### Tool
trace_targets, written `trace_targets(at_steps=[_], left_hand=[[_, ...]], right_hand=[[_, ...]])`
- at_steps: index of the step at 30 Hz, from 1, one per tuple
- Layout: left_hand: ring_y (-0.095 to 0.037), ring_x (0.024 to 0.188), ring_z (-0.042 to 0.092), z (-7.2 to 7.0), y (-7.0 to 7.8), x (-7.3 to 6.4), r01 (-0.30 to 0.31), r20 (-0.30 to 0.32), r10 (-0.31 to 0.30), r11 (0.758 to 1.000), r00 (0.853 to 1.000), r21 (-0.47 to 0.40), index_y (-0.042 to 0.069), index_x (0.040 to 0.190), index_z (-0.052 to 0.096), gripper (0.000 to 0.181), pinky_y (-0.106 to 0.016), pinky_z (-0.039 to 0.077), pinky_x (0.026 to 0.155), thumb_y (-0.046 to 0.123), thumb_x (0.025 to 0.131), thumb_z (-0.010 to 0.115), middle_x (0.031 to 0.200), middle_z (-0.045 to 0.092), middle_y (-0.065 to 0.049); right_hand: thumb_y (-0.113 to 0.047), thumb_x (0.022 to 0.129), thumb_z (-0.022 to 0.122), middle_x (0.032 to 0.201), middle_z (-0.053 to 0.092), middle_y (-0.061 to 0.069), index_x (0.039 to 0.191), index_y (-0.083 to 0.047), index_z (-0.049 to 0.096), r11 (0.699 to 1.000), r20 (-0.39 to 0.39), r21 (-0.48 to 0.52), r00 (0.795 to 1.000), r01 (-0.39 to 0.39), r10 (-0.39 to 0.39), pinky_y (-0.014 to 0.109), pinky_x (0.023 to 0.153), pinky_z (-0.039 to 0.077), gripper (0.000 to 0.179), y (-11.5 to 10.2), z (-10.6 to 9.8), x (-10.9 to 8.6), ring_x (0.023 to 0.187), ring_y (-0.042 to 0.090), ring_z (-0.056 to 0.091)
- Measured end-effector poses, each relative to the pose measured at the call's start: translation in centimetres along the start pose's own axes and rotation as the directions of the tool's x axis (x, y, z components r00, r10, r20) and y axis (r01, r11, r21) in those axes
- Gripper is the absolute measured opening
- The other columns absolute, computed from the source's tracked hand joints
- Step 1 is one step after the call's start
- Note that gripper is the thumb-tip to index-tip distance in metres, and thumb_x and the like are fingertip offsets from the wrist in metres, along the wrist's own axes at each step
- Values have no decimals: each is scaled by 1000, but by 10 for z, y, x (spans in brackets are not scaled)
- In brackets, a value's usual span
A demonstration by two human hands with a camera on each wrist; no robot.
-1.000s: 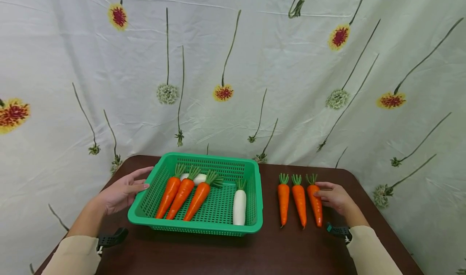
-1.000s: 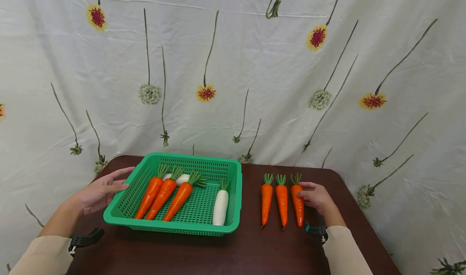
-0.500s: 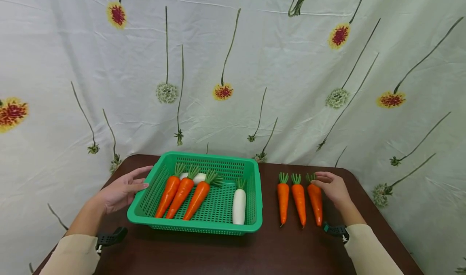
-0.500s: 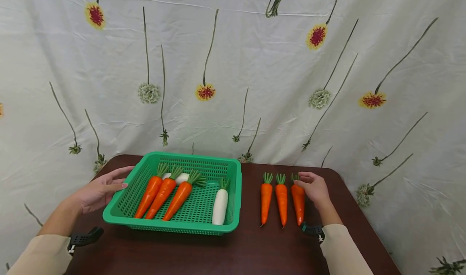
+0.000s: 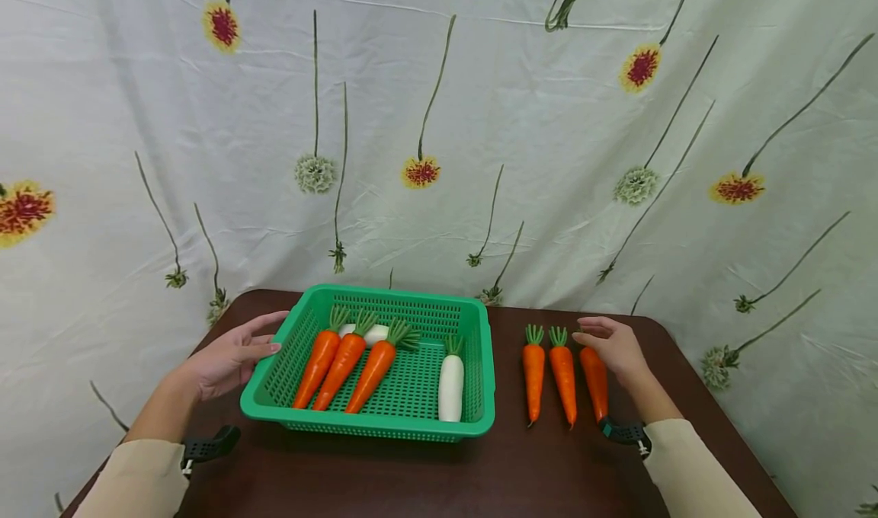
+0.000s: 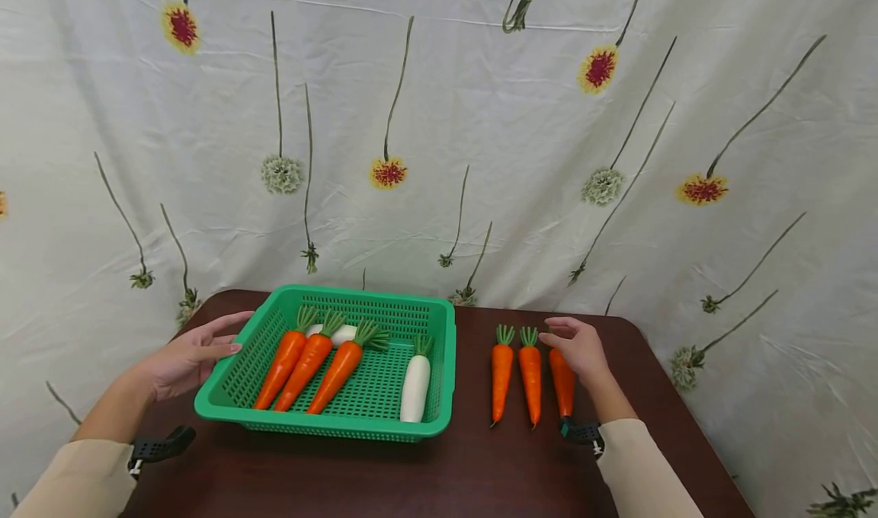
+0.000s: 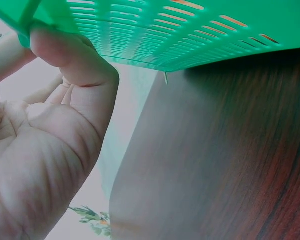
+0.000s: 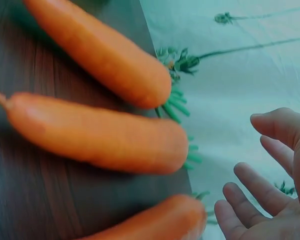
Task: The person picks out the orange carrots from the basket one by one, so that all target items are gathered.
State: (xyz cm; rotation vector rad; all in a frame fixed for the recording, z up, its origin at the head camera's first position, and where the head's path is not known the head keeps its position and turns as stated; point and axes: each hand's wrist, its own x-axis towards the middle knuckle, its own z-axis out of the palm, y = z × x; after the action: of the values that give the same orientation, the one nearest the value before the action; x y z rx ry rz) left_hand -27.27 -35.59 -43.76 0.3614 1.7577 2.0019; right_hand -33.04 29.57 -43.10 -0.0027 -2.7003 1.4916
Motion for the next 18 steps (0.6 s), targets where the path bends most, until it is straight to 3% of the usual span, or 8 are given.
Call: trace_targets(at_steps=[11,18], left_hand=[[-26,116,71,0,0,1,3,-3,-3,1000,1000,1,14,164,-6,77,-54,58,95,5,108,46,135,65,4],[-25,116,71,1,1,0,8,-8,-8,1000,1000,3,15,164,-4,76,-53,58,96,5,108,47,135,65,4]], right_hand=[[-28,98,71,140,62,21,137,-5,64,997,75,5,995,72,-72,50,101,53,45,-29,15,-6,127,36,59],[-27,98,71,140,63,19,133,-9,67,997,131,46,989,66,-72,52,104,52,40,-48,32,-10,126,34,59]])
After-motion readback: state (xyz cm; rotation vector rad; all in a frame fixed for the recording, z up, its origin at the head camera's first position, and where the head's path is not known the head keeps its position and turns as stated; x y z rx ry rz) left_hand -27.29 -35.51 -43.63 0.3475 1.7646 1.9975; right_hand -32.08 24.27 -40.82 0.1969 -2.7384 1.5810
